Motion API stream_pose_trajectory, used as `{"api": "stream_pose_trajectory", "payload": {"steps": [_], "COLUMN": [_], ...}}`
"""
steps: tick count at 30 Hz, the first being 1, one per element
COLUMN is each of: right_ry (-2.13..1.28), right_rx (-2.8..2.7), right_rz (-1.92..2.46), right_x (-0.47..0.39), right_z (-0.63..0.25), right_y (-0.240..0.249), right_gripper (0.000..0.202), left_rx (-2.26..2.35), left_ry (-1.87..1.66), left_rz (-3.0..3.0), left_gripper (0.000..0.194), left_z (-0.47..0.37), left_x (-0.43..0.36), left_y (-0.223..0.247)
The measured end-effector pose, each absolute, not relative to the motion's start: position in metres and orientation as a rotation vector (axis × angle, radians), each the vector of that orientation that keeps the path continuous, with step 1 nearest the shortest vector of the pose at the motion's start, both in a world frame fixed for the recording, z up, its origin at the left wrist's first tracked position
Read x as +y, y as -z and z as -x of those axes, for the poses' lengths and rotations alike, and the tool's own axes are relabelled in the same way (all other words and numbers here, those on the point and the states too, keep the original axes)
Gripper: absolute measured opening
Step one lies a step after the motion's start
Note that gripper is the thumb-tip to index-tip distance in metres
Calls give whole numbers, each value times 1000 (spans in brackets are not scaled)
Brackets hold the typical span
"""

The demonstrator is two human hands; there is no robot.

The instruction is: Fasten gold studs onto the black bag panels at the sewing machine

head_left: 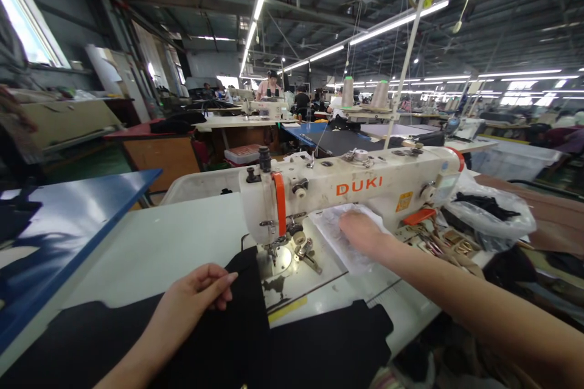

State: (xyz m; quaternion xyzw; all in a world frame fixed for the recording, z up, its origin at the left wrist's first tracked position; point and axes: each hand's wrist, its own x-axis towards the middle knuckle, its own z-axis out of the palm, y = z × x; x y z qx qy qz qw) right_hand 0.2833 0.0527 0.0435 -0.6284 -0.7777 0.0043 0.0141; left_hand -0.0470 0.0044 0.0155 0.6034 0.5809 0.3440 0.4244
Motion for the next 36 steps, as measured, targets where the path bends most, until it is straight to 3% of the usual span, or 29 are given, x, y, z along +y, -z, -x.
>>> {"api": "stream_pose_trajectory", "payload": {"steps": [5,12,18,22,25,30,36], "right_ry": [-51,-367,-904,-1599,-1842,-1994,-1911], "right_rx": [-2402,-2161,-1801,-1059,-736,-567,-786], "right_rz": [1958,1757,1480,1119,955,853,894], "right_x": [51,44,15,-11,-23,-29,-35], "right_z": [-283,-290,-289,-274,-260,-245,-222], "right_y": [-43,-46,-54,-61,-65,-65,-54], "right_gripper": [28,22,16,17,21,23,23], "left_rx": [1447,1476,1441,1418,1388,1330,1226], "left_ry": [-918,-878,-900,-918,-950,-981,-1017], "left_rz": [-1449,-1500,-1441,-1433,-1413,-1358,-1240], "left_gripper": [33,36,33,32,31,24,24], "left_z": [44,44,44,45,46,45,41], "left_x": [3,0,1,1,0,0,-6], "left_y": [-20,-26,-24,-22,-20,-19,-21]}}
